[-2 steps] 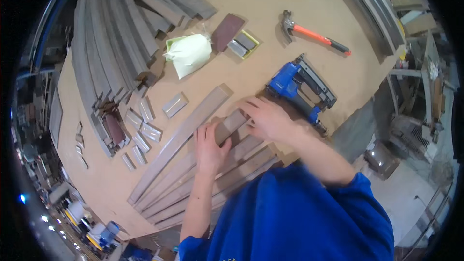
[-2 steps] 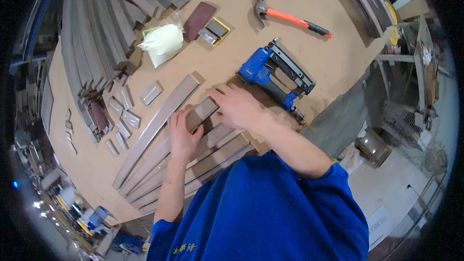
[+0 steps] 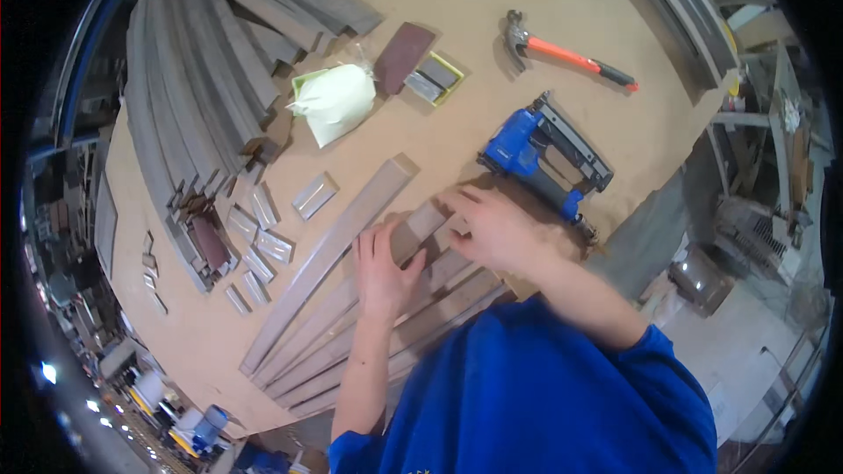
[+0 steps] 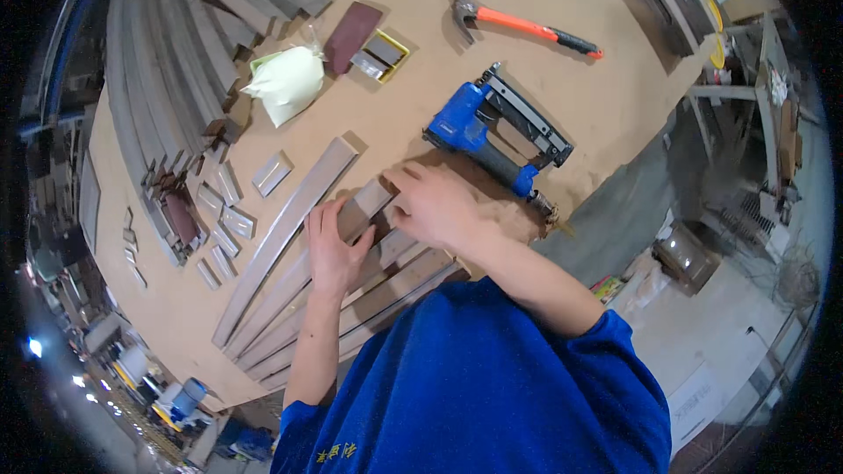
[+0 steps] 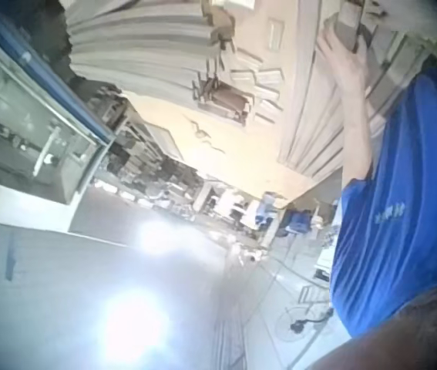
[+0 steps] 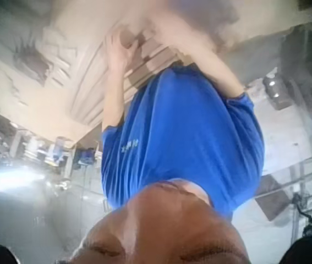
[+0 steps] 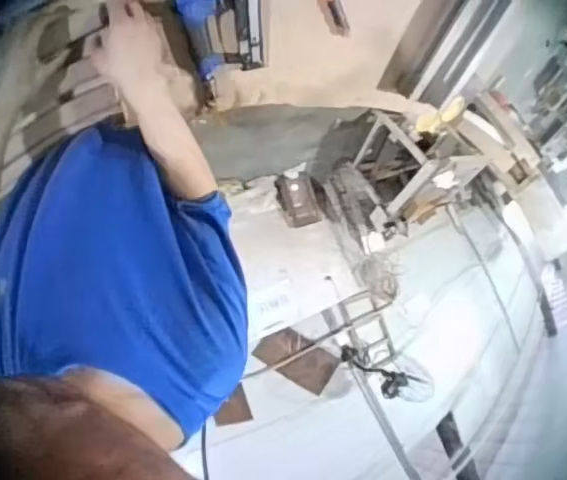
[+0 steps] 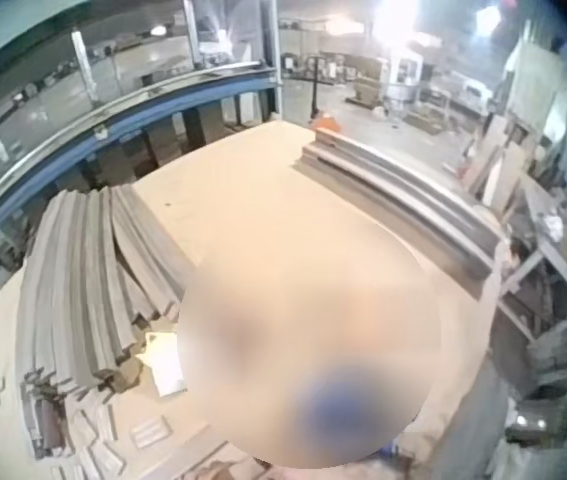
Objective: Using a pneumatic nail gun and adhesive to assemble thin wooden strips onto larger wooden components in a factory setting.
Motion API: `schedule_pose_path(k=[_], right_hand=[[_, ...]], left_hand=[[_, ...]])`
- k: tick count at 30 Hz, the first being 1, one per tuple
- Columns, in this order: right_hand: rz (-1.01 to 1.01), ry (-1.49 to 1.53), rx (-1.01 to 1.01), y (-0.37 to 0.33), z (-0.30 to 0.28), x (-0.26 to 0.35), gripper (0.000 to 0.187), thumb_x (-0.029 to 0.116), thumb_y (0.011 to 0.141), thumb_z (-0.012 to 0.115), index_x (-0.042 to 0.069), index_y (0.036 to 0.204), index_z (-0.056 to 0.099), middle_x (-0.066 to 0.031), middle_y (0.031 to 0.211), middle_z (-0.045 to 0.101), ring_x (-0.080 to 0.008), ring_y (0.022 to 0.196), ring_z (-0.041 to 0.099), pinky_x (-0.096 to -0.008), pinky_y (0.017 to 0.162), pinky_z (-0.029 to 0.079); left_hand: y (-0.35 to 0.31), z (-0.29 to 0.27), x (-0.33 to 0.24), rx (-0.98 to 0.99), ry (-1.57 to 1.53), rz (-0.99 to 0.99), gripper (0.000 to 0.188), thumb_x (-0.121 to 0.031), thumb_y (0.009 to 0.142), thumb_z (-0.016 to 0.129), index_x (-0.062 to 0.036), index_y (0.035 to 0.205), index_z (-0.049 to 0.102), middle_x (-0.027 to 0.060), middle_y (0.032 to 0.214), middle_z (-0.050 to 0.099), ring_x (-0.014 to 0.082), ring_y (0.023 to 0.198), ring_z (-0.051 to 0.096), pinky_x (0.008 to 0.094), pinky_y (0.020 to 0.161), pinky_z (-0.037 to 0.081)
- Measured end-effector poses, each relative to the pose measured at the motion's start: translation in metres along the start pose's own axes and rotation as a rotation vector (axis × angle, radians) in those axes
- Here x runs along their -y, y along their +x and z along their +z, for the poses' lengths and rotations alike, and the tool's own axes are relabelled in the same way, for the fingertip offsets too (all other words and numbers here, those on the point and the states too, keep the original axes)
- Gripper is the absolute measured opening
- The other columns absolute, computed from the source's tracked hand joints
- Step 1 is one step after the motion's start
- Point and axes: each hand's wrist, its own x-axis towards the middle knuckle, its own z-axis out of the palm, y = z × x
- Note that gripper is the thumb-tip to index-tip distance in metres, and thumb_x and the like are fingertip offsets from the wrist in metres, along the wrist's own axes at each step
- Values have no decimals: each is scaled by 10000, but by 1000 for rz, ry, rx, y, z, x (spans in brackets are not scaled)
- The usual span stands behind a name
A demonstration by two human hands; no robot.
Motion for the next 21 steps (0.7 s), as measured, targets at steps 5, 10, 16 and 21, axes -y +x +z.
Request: schedule_pose_path(k=[5, 10, 16, 21], right_hand=[[20, 14, -105, -29, 0, -5, 493, 199, 795, 755, 86, 1270, 685, -115, 1152, 680, -346, 1051, 624, -473, 892, 533], [70, 7, -121, -33, 6, -4, 491, 220, 794, 737, 84, 1263, 695, -90, 1111, 680, -311, 1067, 596, -498, 870, 457], [107, 71, -117, -34, 6, -2, 487, 214, 795, 732, 80, 1262, 697, -74, 1111, 672, -299, 1058, 578, -494, 856, 398], [108, 110, -99, -34, 6, -4, 499, 206, 789, 723, 79, 1271, 693, -73, 1132, 662, -299, 1088, 558, -491, 885, 373]], left_hand=[[7, 21, -28, -35, 2, 38, 547, -170, 777, 855, -49, 1261, 631, 169, 1198, 591, 386, 1153, 551, 486, 1012, 467], [7, 30, -23, -79, 24, 60, 521, -136, 755, 881, -15, 1210, 659, 168, 1132, 617, 362, 1083, 599, 453, 959, 495], [5, 31, -21, -95, 65, 42, 526, -137, 754, 886, -28, 1219, 669, 160, 1097, 603, 351, 1053, 597, 447, 923, 500], [6, 29, -22, -67, 36, 16, 534, -158, 753, 889, -40, 1225, 670, 152, 1090, 592, 351, 1052, 585, 450, 934, 488]])
